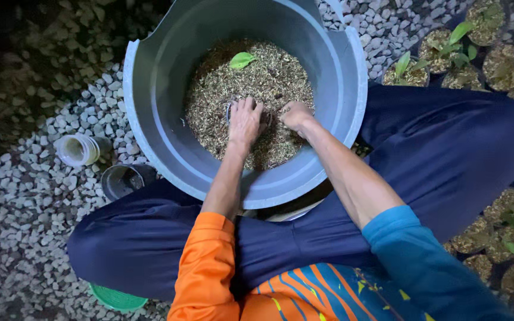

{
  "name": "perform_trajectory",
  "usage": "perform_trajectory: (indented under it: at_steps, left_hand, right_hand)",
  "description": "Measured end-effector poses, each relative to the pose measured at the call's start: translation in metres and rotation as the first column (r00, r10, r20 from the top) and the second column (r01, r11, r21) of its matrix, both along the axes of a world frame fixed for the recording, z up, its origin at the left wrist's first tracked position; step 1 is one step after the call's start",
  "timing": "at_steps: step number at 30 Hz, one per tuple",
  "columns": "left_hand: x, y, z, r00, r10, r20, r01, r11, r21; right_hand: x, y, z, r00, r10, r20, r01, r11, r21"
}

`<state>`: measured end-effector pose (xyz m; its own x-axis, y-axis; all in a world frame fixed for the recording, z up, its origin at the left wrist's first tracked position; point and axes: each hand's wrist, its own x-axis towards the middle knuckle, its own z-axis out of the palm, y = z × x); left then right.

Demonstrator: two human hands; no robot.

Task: The person fills small black pots with soil from a large bucket, places seedlings into the pots, and arranges them on the gravel floor. They also retrieve additional empty pots from a nearby stack and continue the process.

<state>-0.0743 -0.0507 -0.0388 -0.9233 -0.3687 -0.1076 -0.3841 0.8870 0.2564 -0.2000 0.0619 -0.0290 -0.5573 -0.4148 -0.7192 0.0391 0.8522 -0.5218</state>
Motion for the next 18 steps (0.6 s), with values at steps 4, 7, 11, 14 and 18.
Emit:
perform_trajectory:
  at_steps: [4, 7, 11, 14, 18]
  left_hand:
    - [0.004, -0.003, -0.004, 1.000, 0.018, 0.023, -0.019, 0.999, 0.029]
    - [0.008, -0.003, -0.012, 0.996, 0.062, -0.058, -0.058, 0.996, 0.075]
    - [0.012, -0.003, -0.020, 0.995, 0.065, -0.069, -0.059, 0.994, 0.094]
    - [0.014, -0.001, -0.020, 0.994, 0.063, -0.093, -0.055, 0.994, 0.091]
    - [0.012, -0.009, -0.012, 0.983, 0.083, -0.166, -0.052, 0.982, 0.181]
  right_hand:
    - [-0.005, -0.004, -0.004, 0.967, -0.099, 0.234, 0.161, 0.951, -0.263]
    - [0.001, 0.002, -0.014, 0.851, 0.151, -0.503, -0.350, 0.878, -0.328]
    - [0.024, 0.015, -0.021, 0.482, 0.373, -0.793, -0.705, 0.702, -0.098]
    - [0.027, 0.021, -0.021, 0.348, 0.533, -0.771, -0.788, 0.613, 0.067]
    - [0.009, 0.014, -0.025, 0.608, 0.524, -0.596, -0.702, 0.706, -0.094]
